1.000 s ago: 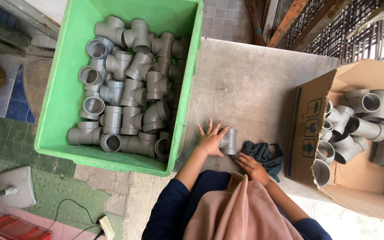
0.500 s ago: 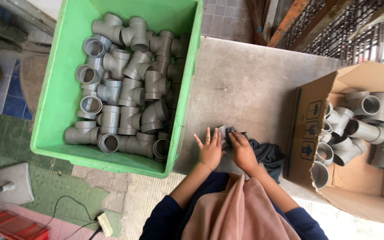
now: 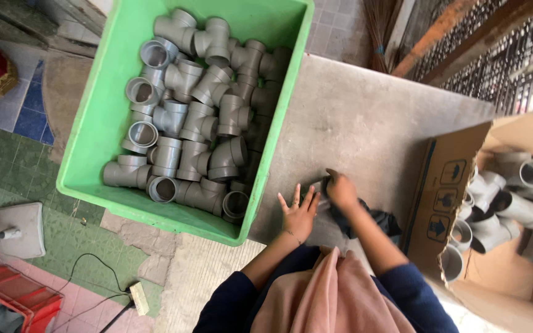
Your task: The person wipes PVC tee fittings with a cloth and transfers them from a green bin into a cardboard box.
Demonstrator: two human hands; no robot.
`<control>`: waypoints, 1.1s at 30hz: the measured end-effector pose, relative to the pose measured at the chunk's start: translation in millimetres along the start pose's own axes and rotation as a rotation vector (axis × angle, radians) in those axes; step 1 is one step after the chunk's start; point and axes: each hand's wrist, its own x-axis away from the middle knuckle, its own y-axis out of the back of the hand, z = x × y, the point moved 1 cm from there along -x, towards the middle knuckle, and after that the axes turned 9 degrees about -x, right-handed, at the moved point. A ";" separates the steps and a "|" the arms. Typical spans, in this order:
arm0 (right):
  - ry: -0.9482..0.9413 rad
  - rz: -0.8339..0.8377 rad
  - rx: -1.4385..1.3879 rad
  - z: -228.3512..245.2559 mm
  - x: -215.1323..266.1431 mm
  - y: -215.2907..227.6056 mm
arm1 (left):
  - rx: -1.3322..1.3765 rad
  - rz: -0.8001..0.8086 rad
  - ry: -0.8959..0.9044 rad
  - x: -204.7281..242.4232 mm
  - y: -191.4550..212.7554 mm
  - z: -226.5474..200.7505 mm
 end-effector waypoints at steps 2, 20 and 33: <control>0.242 -0.201 0.087 35.3 54.7 6.8 | -0.023 -0.005 0.008 -2.6 -10.0 1.4; 0.034 0.175 -0.260 7.1 38.5 40.0 | -0.080 -0.030 -0.084 -13.9 26.7 37.9; 0.523 -0.462 -0.188 45.9 136.2 52.2 | 0.232 -0.177 -0.069 -32.3 -3.8 33.6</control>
